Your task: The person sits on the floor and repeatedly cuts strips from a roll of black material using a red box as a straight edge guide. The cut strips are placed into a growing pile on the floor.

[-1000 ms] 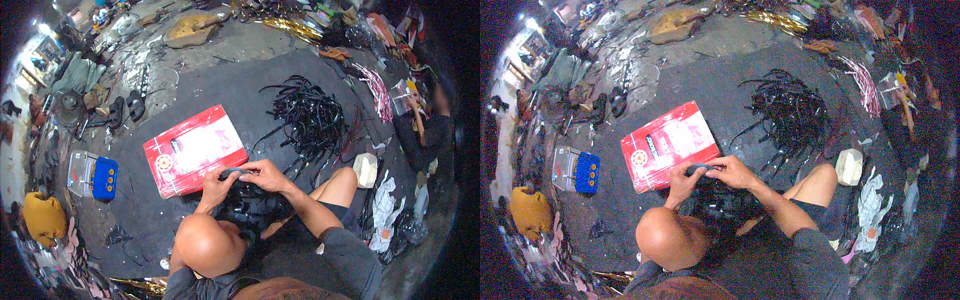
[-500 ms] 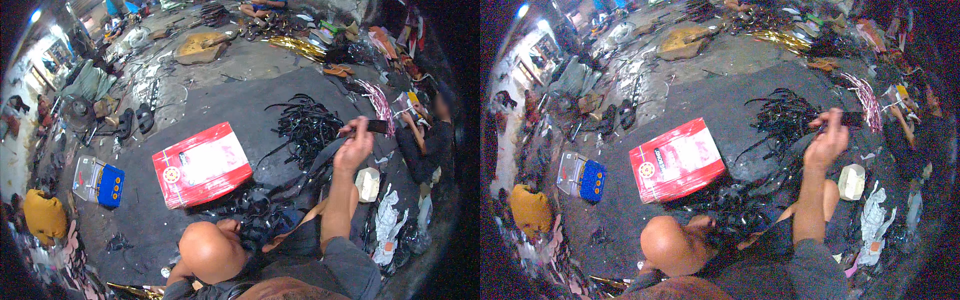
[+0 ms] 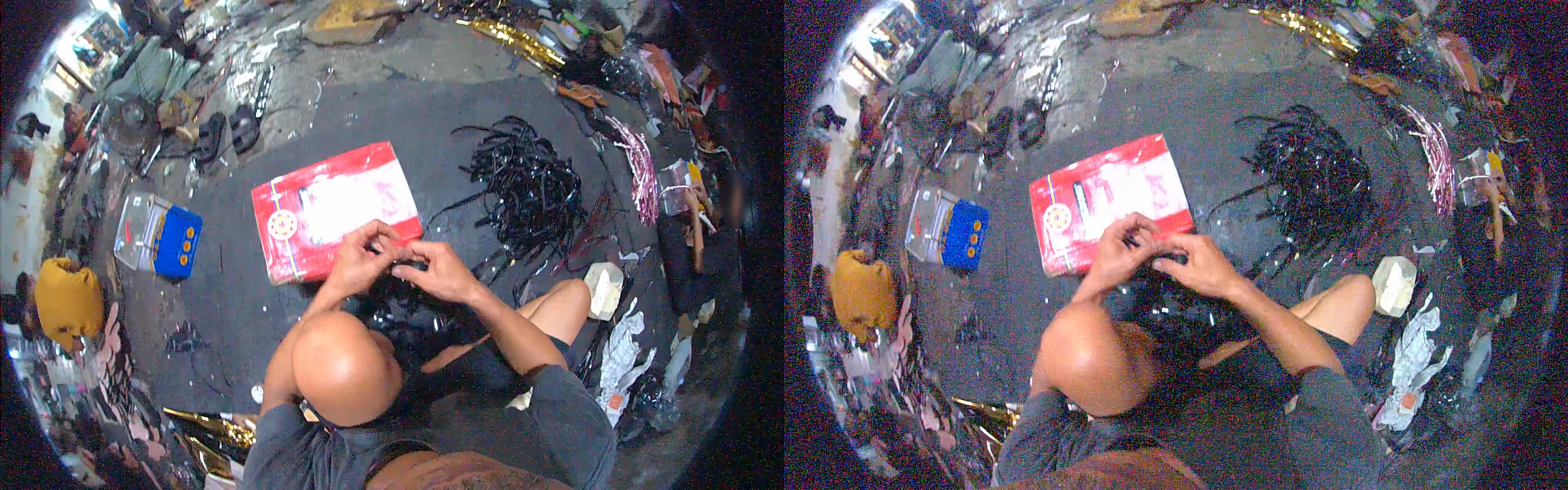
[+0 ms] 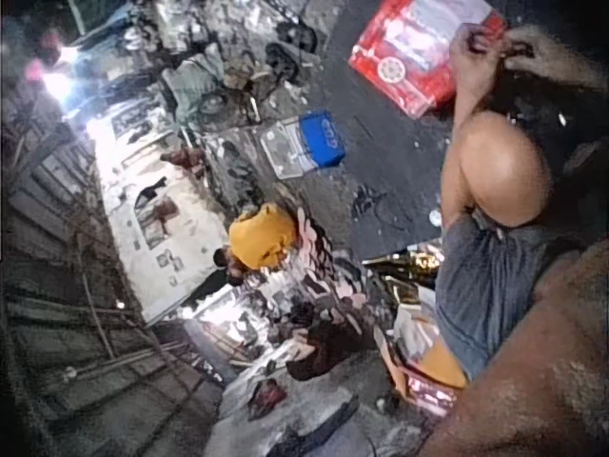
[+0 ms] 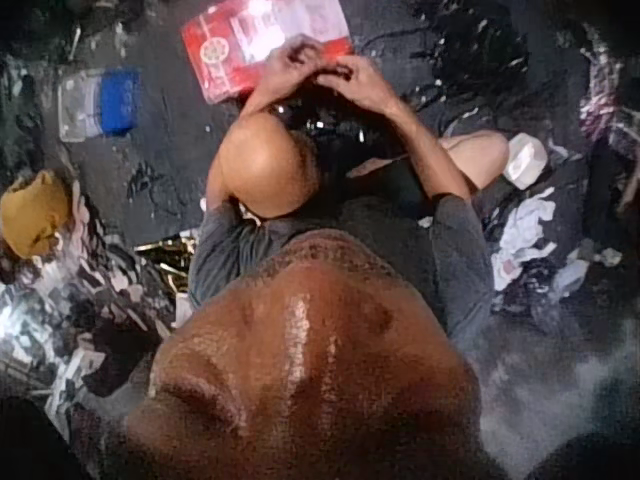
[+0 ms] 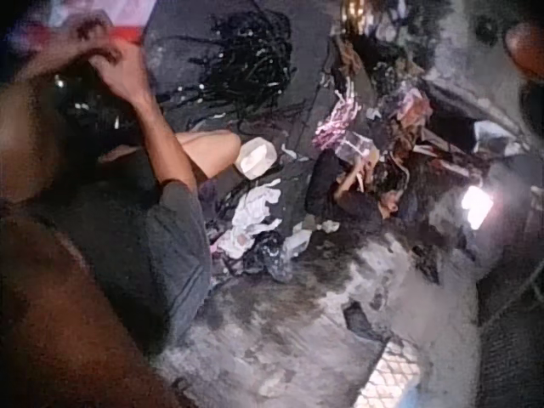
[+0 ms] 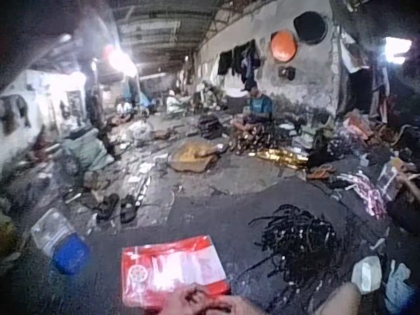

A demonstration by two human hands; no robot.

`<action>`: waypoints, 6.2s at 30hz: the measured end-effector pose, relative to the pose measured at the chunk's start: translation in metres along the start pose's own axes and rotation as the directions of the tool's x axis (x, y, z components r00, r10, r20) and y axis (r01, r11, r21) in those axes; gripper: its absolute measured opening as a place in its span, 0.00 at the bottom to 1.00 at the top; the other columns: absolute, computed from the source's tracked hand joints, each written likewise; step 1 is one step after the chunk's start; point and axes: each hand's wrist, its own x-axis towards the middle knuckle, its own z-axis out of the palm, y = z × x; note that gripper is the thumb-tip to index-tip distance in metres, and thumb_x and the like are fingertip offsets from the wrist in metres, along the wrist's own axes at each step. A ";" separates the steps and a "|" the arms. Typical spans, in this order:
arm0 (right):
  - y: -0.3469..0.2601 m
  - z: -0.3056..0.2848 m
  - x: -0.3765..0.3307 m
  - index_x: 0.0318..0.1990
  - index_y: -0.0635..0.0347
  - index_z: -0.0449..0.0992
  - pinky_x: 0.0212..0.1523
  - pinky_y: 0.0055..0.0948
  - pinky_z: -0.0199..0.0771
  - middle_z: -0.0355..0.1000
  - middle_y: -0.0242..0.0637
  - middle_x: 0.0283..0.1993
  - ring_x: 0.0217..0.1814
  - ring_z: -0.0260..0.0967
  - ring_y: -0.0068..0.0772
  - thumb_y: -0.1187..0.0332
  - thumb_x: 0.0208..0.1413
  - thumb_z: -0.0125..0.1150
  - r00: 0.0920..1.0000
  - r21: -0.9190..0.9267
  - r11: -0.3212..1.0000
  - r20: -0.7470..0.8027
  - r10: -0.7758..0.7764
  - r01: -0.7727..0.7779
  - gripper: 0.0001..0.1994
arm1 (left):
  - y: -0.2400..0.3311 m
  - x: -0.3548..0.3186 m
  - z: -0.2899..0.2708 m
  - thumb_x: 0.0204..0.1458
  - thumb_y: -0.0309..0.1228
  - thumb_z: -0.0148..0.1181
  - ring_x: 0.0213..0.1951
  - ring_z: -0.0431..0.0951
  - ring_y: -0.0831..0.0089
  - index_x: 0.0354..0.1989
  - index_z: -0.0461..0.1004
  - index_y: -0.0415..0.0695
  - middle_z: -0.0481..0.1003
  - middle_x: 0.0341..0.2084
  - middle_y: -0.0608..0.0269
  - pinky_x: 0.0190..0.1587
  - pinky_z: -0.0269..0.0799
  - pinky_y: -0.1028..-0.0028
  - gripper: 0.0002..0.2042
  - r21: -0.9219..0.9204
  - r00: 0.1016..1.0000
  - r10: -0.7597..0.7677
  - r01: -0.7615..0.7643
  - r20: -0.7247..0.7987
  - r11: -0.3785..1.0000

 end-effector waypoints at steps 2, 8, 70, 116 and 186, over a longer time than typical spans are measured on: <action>-0.010 -0.005 0.007 0.43 0.60 0.75 0.37 0.35 0.73 0.73 0.37 0.29 0.33 0.72 0.30 0.63 0.47 0.75 0.998 -0.123 0.992 0.051 -0.021 0.027 0.19 | 0.002 -0.006 -0.015 0.51 0.23 0.68 0.21 0.71 0.85 0.44 0.76 0.41 0.76 0.25 0.72 0.24 0.67 0.81 0.12 -0.086 0.986 -0.127 0.118 -0.108 0.989; 0.041 -0.037 0.022 0.43 0.59 0.71 0.43 0.31 0.74 0.71 0.30 0.34 0.40 0.71 0.26 0.72 0.48 0.73 0.991 -0.032 0.993 -0.063 -0.117 0.115 0.17 | -0.037 -0.032 -0.127 0.57 0.21 0.62 0.19 0.70 0.87 0.51 0.73 0.37 0.76 0.29 0.68 0.16 0.63 0.87 0.13 -0.725 0.648 -0.495 -0.131 -0.579 0.676; 0.083 -0.055 0.116 0.38 0.51 0.85 0.38 0.38 0.78 0.72 0.34 0.38 0.37 0.76 0.40 0.59 0.54 0.69 0.865 -0.580 0.742 -0.120 -0.487 0.337 0.09 | -0.089 0.088 0.006 0.47 0.28 0.71 0.34 0.81 0.67 0.35 0.83 0.43 0.79 0.34 0.61 0.38 0.78 0.70 0.08 0.501 0.872 0.386 -0.199 -0.302 0.842; 0.096 -0.035 0.176 0.37 0.65 0.74 0.41 0.53 0.73 0.77 0.56 0.34 0.38 0.75 0.64 0.61 0.64 0.56 0.830 -0.405 0.888 -0.556 -0.050 -0.218 0.13 | -0.099 0.120 0.012 0.46 0.23 0.68 0.27 0.80 0.71 0.29 0.82 0.40 0.78 0.28 0.60 0.32 0.77 0.72 0.02 0.386 0.860 0.461 -0.359 -0.217 0.850; 0.285 -0.073 0.144 0.51 0.68 0.67 0.49 0.61 0.74 0.75 0.67 0.43 0.47 0.73 0.72 0.59 0.70 0.40 0.782 -0.517 0.633 -0.574 0.243 -0.577 0.18 | -0.103 0.122 0.010 0.49 0.24 0.66 0.34 0.81 0.64 0.39 0.82 0.41 0.78 0.34 0.58 0.34 0.79 0.67 0.08 0.539 0.774 0.633 -0.523 -0.024 0.660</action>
